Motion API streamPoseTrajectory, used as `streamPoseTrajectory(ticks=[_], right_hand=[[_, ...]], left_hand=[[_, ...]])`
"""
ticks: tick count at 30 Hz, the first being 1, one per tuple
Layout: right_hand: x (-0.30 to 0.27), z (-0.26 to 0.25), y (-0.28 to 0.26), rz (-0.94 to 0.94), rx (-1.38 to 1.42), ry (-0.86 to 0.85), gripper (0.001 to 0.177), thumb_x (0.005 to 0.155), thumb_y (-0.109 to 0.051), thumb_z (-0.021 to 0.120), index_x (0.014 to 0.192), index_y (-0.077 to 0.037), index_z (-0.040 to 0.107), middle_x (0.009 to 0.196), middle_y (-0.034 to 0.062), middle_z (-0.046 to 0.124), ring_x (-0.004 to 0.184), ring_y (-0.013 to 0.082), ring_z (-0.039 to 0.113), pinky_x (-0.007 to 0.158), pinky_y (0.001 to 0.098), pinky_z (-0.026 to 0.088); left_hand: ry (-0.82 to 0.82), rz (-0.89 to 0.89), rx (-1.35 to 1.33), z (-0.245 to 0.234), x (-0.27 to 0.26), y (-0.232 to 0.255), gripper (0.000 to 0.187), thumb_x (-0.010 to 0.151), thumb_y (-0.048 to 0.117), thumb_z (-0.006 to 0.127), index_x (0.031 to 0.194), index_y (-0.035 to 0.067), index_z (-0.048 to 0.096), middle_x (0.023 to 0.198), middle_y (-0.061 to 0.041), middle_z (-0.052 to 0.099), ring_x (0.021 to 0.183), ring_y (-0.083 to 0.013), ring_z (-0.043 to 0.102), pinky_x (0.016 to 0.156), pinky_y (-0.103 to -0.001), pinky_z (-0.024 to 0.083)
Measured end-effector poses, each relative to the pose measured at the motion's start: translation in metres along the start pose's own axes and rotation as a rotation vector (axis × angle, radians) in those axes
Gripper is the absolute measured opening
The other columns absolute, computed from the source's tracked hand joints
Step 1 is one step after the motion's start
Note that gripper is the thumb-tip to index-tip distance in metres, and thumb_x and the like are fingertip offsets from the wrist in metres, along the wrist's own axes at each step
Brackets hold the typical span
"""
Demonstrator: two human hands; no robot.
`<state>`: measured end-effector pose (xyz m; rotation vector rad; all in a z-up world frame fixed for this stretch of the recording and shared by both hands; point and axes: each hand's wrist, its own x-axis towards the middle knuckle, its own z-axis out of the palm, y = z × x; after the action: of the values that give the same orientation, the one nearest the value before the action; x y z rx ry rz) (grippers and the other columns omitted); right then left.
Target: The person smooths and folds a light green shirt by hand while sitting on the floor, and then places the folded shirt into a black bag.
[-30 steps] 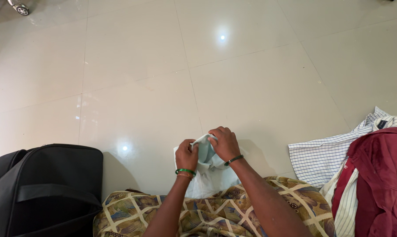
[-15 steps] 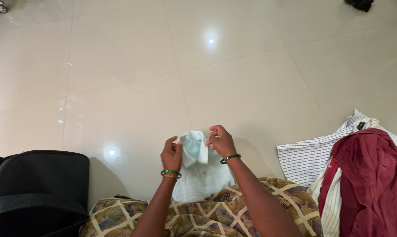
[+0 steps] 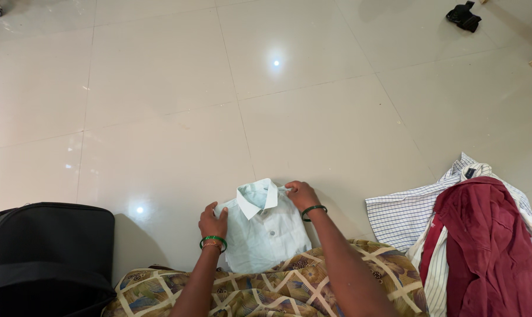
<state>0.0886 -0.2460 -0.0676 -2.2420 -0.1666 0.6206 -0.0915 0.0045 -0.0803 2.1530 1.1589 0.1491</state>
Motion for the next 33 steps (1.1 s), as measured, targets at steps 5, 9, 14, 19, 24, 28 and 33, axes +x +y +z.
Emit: streamPoseTrajectory(ticks=[5,9,14,19,24,28,33], right_hand=[[0.017,0.030,0.020,-0.132,-0.102,0.084,0.039,0.087,-0.016,0.072,0.126,-0.024,0.072,0.117,0.0121,0.064,0.108,0.0293,0.063,0.095,0.0398,0.052],[0.029,0.041,0.034,-0.270,-0.246,0.099,0.044,0.081,-0.011,0.077,0.123,-0.026,0.072,0.126,0.0158,0.056,0.117,0.0394,0.051,0.101,0.0460,0.044],[0.024,0.034,0.024,-0.146,-0.246,0.062,0.021,0.086,-0.017,0.075,0.106,-0.023,0.078,0.124,0.0112,0.062,0.121,0.0331,0.058,0.106,0.0409,0.050],[0.006,0.019,0.001,-0.245,-0.089,0.126,0.033,0.080,-0.011,0.077,0.111,-0.022,0.072,0.117,0.0140,0.056,0.117,0.0376,0.051,0.097,0.0452,0.047],[0.003,0.028,0.001,-0.233,-0.210,0.116,0.012,0.085,-0.011,0.071,0.094,-0.018,0.075,0.114,0.0126,0.060,0.114,0.0348,0.056,0.095,0.0428,0.052],[0.015,0.029,0.010,-0.211,-0.156,0.245,0.005,0.088,-0.010,0.068,0.087,-0.012,0.073,0.111,0.0138,0.062,0.109,0.0346,0.060,0.092,0.0442,0.053],[0.020,0.027,0.014,-0.183,-0.035,0.295,0.003,0.090,-0.015,0.068,0.090,-0.012,0.070,0.106,0.0114,0.063,0.098,0.0316,0.064,0.089,0.0422,0.054]], left_hand=[[0.029,0.002,-0.369,0.006,-0.002,-0.011,0.022,0.089,0.020,0.074,0.107,0.007,0.074,0.106,-0.011,0.073,0.093,-0.0247,0.068,0.086,-0.037,0.055],[-0.011,0.062,-0.481,0.012,0.000,-0.020,0.020,0.088,0.019,0.075,0.102,0.007,0.072,0.098,-0.009,0.073,0.089,-0.0221,0.066,0.082,-0.035,0.054],[-0.039,-0.019,-0.371,0.001,0.001,-0.016,0.021,0.088,0.022,0.076,0.103,0.008,0.073,0.090,-0.006,0.073,0.081,-0.0178,0.066,0.078,-0.034,0.054],[-0.093,-0.063,-0.347,-0.004,0.000,-0.006,0.023,0.090,0.026,0.075,0.106,0.009,0.075,0.086,-0.007,0.072,0.076,-0.0172,0.063,0.075,-0.034,0.054],[-0.085,-0.035,-0.355,0.000,0.000,-0.013,0.025,0.090,0.027,0.076,0.108,0.010,0.076,0.085,-0.007,0.069,0.074,-0.0166,0.059,0.072,-0.033,0.053],[0.010,-0.080,-0.297,0.001,0.000,-0.019,0.022,0.095,0.027,0.074,0.108,0.010,0.075,0.085,-0.009,0.070,0.075,-0.0191,0.060,0.072,-0.035,0.053],[0.121,0.020,-0.388,0.009,-0.002,-0.027,0.018,0.095,0.019,0.073,0.108,0.008,0.074,0.089,-0.007,0.072,0.079,-0.0194,0.064,0.077,-0.035,0.054]])
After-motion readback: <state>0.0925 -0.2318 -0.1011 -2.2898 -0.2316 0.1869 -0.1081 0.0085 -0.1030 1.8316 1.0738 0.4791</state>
